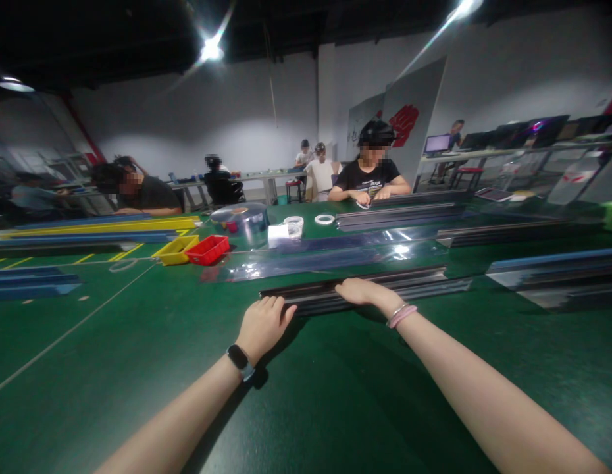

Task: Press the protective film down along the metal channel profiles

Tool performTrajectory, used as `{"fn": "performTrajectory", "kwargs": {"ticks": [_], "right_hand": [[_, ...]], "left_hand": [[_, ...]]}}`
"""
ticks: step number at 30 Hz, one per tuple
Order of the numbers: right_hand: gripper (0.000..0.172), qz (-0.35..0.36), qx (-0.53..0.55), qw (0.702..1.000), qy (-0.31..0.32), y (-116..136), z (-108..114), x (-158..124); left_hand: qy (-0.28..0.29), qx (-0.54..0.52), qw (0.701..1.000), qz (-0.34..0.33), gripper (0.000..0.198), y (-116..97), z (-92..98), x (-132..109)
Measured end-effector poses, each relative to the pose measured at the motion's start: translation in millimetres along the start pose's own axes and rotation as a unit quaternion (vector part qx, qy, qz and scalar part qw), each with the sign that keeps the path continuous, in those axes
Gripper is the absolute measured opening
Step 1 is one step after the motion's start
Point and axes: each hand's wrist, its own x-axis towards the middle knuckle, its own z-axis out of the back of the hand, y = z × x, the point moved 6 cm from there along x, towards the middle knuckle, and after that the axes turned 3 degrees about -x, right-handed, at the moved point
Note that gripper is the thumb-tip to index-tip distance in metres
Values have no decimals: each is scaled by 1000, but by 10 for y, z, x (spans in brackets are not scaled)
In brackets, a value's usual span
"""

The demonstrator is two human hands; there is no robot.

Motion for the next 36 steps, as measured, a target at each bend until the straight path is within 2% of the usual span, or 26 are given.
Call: {"fn": "performTrajectory", "kwargs": {"ticks": [7,12,18,20,25,36], "right_hand": [[52,-19,-22,999,-13,-7,17,-13],[46,-24,-48,998,-32,114,44,-124],[39,88,-113,985,-97,477,34,-232],[39,93,-114,984,-105,517,23,-238],[42,59,-71,993,-77,435,17,-205],[45,58,-40,997,-43,331,29,-144]], "left_hand": [[2,-21,999,-38,27,-54,-25,5],[16,-11,999,-44,27,-48,-50,10],[15,-17,998,-50,26,-46,-59,12],[11,-22,998,-53,26,-48,-60,11],[0,-29,998,-54,26,-55,-39,8],[-12,-40,998,-49,25,-80,22,9]]}}
